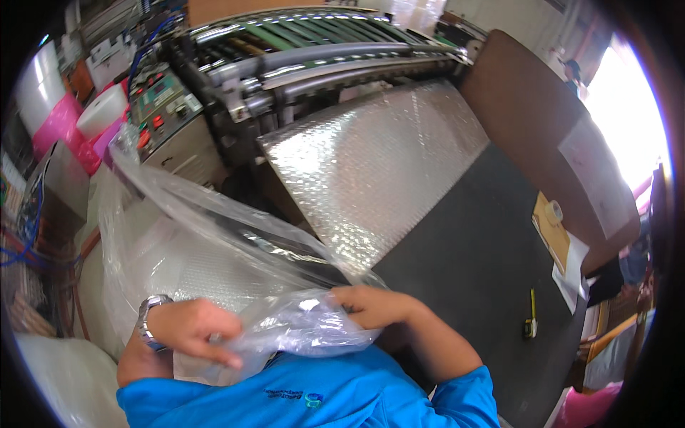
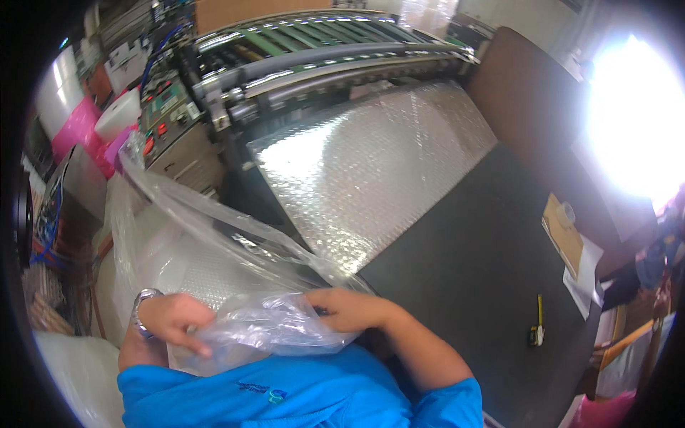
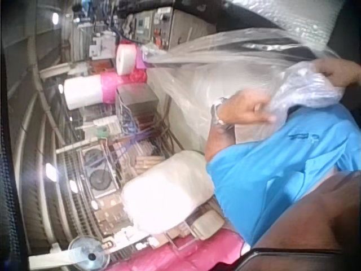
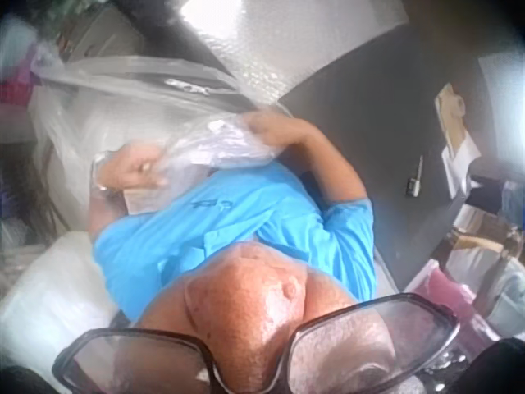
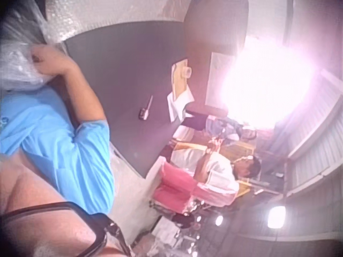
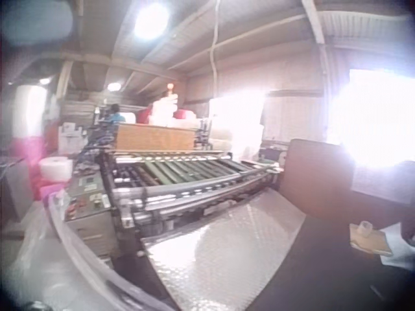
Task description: The person measures and stacks bubble wrap sheets on a table using a tape measure. They repeatedly measure the dimensions of individual sheets, stack them, and place them into a plastic bag.
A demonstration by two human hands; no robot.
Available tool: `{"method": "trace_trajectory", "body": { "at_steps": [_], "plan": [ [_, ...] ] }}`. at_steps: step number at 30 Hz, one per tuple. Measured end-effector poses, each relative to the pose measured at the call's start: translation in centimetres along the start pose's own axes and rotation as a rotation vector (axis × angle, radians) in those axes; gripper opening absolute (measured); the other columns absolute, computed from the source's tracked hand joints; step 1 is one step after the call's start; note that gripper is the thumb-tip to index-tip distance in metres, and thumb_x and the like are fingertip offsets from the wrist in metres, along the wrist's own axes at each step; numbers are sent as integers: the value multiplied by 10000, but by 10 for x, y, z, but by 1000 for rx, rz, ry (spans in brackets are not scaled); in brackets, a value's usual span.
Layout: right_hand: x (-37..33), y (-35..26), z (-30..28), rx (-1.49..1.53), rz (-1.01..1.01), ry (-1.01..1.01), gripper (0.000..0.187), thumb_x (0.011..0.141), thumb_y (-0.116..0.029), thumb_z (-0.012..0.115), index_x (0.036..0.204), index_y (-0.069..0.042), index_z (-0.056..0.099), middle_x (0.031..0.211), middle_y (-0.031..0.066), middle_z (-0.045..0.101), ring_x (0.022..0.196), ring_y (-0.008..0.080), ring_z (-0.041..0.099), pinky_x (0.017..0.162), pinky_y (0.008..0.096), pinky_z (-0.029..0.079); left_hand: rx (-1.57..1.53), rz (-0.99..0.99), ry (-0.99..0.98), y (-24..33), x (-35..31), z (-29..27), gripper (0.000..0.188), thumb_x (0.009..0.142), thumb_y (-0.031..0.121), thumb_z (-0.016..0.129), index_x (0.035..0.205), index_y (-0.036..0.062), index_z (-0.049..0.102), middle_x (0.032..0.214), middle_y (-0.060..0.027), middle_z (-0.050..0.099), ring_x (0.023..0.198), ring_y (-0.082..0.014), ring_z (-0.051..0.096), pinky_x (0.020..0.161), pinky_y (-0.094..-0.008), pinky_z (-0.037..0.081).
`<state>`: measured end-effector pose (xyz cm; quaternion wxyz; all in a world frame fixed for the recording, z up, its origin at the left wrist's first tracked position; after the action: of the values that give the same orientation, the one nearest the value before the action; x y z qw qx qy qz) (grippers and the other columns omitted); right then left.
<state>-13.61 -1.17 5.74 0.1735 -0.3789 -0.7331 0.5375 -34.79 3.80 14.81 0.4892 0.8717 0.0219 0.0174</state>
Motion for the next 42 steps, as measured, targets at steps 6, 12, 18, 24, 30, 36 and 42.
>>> {"method": "trace_trajectory", "body": {
  "at_steps": [6,12,18,24,30,36,42],
  "plan": [
    [-113,22,-65,-48,117,733,287,815,-212,553,1054,-56,567,1003,97,586,919,195,552,793,321,435,-231,255,127,44,82,-3,197,819,207,587,841,12,602,809,-95,607,721,-222,590,638,-297,468],
    [-198,76,-86,-554,366,1264,229,763,-175,574,963,-65,599,946,94,576,919,244,531,792,348,419,-806,780,-454,162,182,71,407,894,274,438,1051,-95,502,1014,-237,540,936,-314,553,805,-344,453],
    [-211,106,-72,-801,336,1276,198,709,-176,574,877,-82,622,922,99,580,920,268,524,828,396,384,-2334,540,-936,236,198,155,592,891,273,412,1101,-265,284,1020,-307,511,948,-261,549,814,-310,445],
    [-221,116,-73,-589,308,1282,210,706,-196,576,889,-107,630,966,96,559,958,275,487,883,398,337,-2118,389,-1071,247,234,200,634,917,347,314,1048,-270,374,1078,-334,484,1001,-291,532,854,-328,431],
    [-234,120,-78,-308,297,1232,251,747,-210,580,968,-91,597,1011,99,538,1011,261,461,944,377,306,-1429,970,-1151,238,296,207,736,901,476,260,1061,-222,427,1091,-350,475,1034,-363,516,890,-390,421],
    [-233,129,-82,-288,229,1279,234,741,-205,579,947,-95,595,971,97,551,962,258,489,931,378,319,-1364,991,-983,212,333,213,671,904,453,303,960,-174,536,933,-290,576,854,-342,599,717,-359,508],
    [-234,126,-87,-214,207,1308,232,748,-223,571,940,-96,601,906,93,567,940,250,504,921,372,333,-1614,866,-972,208,341,221,575,847,510,410,664,-19,540,675,-132,551,591,-243,563,490,-296,455]
  ]
}}
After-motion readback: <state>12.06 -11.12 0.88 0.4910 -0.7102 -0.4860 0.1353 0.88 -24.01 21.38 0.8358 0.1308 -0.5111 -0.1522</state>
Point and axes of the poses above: each hand's wrist, its own x-axis towards the middle knuckle, its own z-axis out of the palm, y = z × x, the point moved 5 cm from there along x, towards the middle knuckle
